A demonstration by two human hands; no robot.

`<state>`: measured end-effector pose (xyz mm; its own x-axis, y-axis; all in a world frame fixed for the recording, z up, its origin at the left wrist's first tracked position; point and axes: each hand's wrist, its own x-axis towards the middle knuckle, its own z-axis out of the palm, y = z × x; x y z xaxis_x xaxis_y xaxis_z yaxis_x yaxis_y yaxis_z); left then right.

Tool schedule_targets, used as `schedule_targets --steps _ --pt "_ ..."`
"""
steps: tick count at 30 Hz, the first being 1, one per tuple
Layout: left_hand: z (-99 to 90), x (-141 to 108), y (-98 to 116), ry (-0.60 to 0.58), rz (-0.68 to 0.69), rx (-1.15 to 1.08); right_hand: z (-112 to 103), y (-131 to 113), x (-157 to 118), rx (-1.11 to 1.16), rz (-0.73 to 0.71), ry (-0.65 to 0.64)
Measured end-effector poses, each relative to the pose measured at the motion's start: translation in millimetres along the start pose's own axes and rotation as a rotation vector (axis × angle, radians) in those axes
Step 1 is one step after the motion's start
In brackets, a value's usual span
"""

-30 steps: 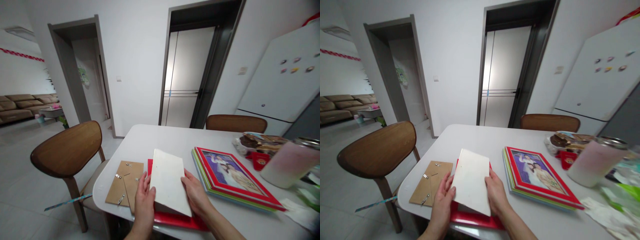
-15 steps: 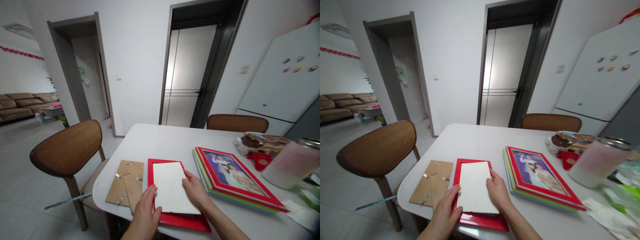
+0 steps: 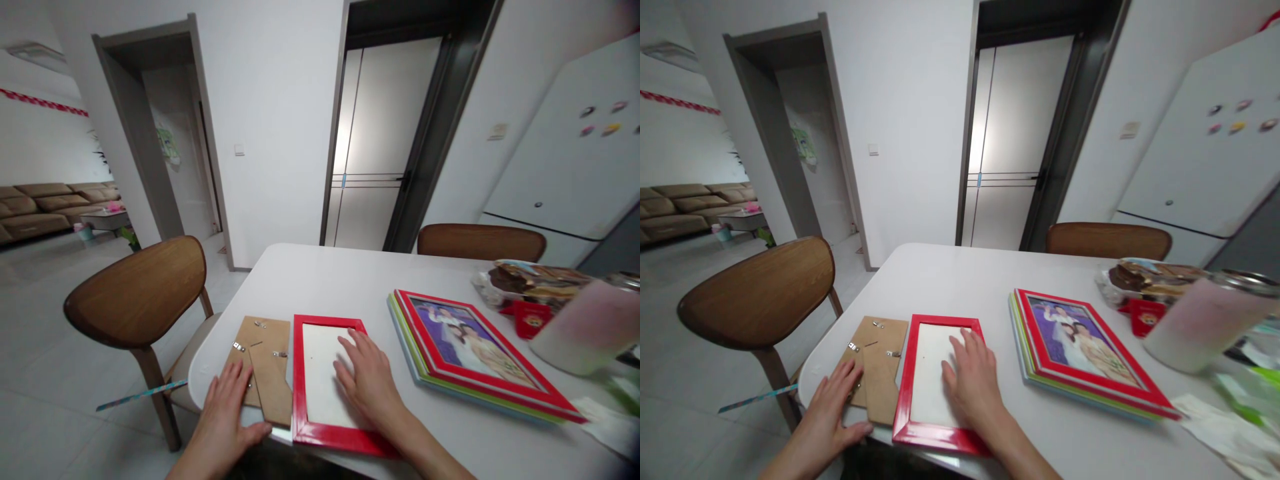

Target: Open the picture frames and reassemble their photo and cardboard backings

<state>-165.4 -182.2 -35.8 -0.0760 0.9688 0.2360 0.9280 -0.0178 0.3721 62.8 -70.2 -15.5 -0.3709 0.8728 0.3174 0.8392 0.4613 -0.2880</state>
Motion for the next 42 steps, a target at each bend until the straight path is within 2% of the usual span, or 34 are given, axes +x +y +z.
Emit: schedule_targets --steps 4,7,10,13,17,21,25,29,34,42 --pt "-1.0 -10 -26 0.023 0.055 0.079 0 -63 -9 0.213 -0.281 -0.149" --pt "3.6 -13 -35 0.102 0.103 0.056 11 -97 -11 0.218 -0.277 -0.201" --pt "2.1 -12 -39 0.179 0.135 0.006 15 -106 -9 0.314 -0.248 -0.211" --pt "-8.7 -7 -27 0.242 0.173 -0.059 -1 -97 -8 0.474 -0.286 -0.157" --pt "-17.7 9 22 0.277 0.241 -0.156 -35 -59 -18 0.531 -0.267 -0.078" --pt "2.5 27 79 0.061 0.268 -0.252 -44 0 -38 0.417 -0.088 -0.092" --pt "27.5 39 109 -0.1 0.233 -0.294 -29 39 -50 0.295 -0.031 -0.09" --pt "30.5 46 113 -0.158 0.219 -0.259 -15 46 -50 0.189 -0.091 -0.056" --pt "26.5 47 107 -0.171 0.235 -0.235 -14 44 -46 0.141 -0.141 -0.065" --pt "31.1 45 101 -0.107 0.257 -0.268 -17 45 -3 -0.02 -0.072 -0.051"
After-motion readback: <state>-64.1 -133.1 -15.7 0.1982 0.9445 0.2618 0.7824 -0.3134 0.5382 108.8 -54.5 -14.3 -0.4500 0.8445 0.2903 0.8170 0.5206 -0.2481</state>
